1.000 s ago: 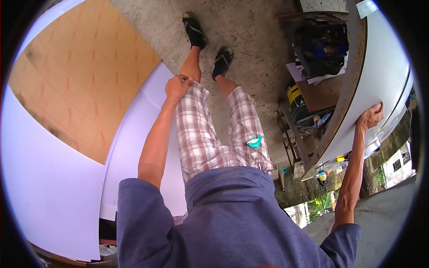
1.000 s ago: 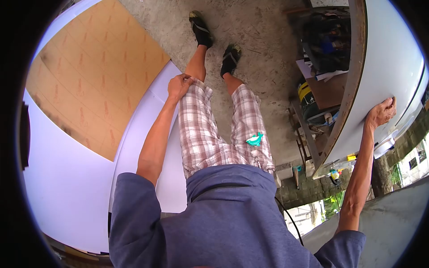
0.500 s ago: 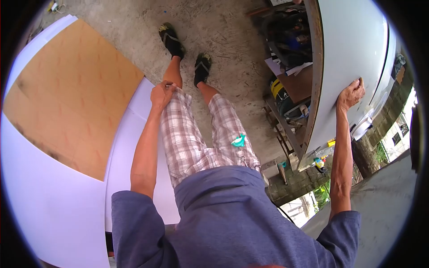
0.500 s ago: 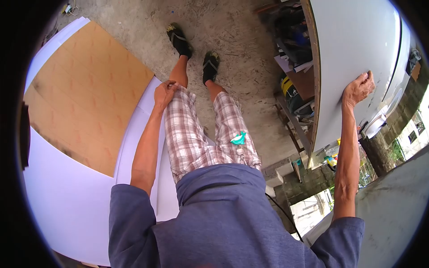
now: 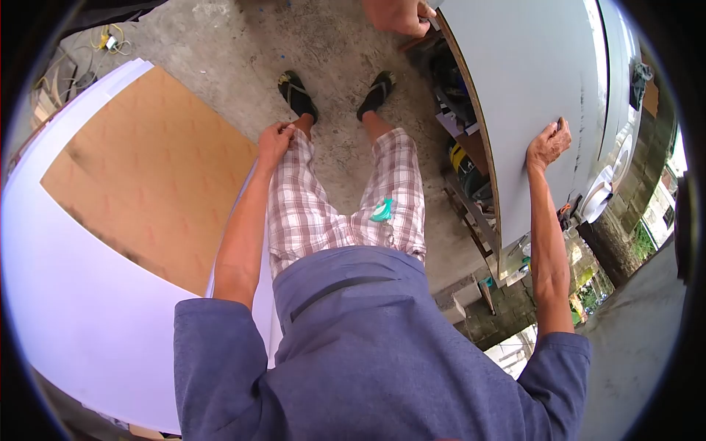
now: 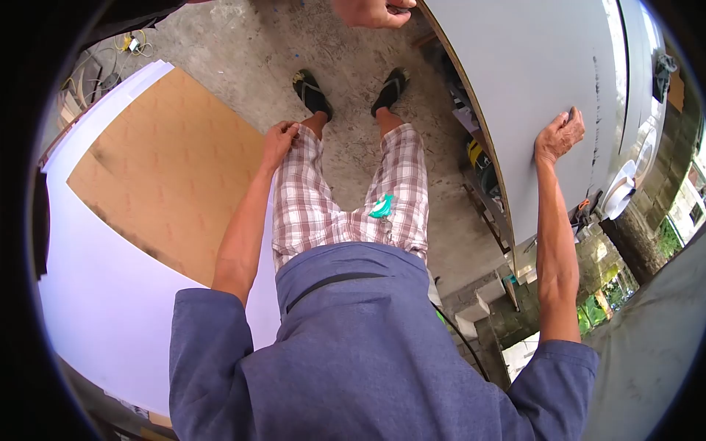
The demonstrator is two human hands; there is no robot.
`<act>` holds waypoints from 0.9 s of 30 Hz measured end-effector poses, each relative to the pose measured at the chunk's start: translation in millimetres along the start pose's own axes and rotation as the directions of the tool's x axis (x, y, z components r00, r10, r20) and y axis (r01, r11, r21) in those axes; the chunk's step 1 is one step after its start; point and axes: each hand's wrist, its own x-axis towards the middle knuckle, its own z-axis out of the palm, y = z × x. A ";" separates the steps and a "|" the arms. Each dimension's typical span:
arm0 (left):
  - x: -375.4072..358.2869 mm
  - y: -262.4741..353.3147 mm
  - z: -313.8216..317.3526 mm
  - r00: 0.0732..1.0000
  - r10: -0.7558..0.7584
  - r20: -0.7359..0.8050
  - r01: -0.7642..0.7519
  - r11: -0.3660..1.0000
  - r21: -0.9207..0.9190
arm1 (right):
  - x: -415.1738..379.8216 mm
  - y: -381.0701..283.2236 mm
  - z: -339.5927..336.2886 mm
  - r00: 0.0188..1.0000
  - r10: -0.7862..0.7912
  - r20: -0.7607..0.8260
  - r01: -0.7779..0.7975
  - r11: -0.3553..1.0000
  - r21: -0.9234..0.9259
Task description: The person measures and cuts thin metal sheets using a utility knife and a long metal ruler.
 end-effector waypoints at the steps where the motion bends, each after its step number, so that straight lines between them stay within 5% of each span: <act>1: -3.4 -0.4 -1.8 1.000 0.003 -0.001 -0.003 1.000 0.006 | -2.4 2.1 -4.0 1.000 -0.004 -0.009 0.004 1.000 -0.001; 6: -18.1 3.0 -2.2 0.996 0.046 -0.075 -0.036 0.990 0.134 | -8.9 8.6 -17.7 1.000 0.016 -0.026 -0.015 1.000 0.027; 12: -9.8 -16.9 -1.6 0.990 0.072 -0.122 -0.073 0.997 -0.001 | -12.0 9.6 -12.8 0.999 0.028 -0.021 -0.027 0.999 0.016; 18: -15.4 -4.9 -3.5 0.989 0.088 -0.122 -0.071 0.988 0.141 | -13.2 3.1 -12.4 0.999 0.040 -0.014 -0.039 0.999 0.036; 21: -16.6 5.6 -2.2 0.992 0.030 -0.119 -0.022 0.997 0.071 | -13.9 -2.4 -11.1 0.998 0.054 -0.020 -0.053 0.998 0.031; 27: 12.5 -29.2 10.3 0.982 0.152 -0.111 -0.121 0.962 0.246 | -21.5 -4.4 -8.7 1.000 0.021 -0.001 -0.021 0.999 0.026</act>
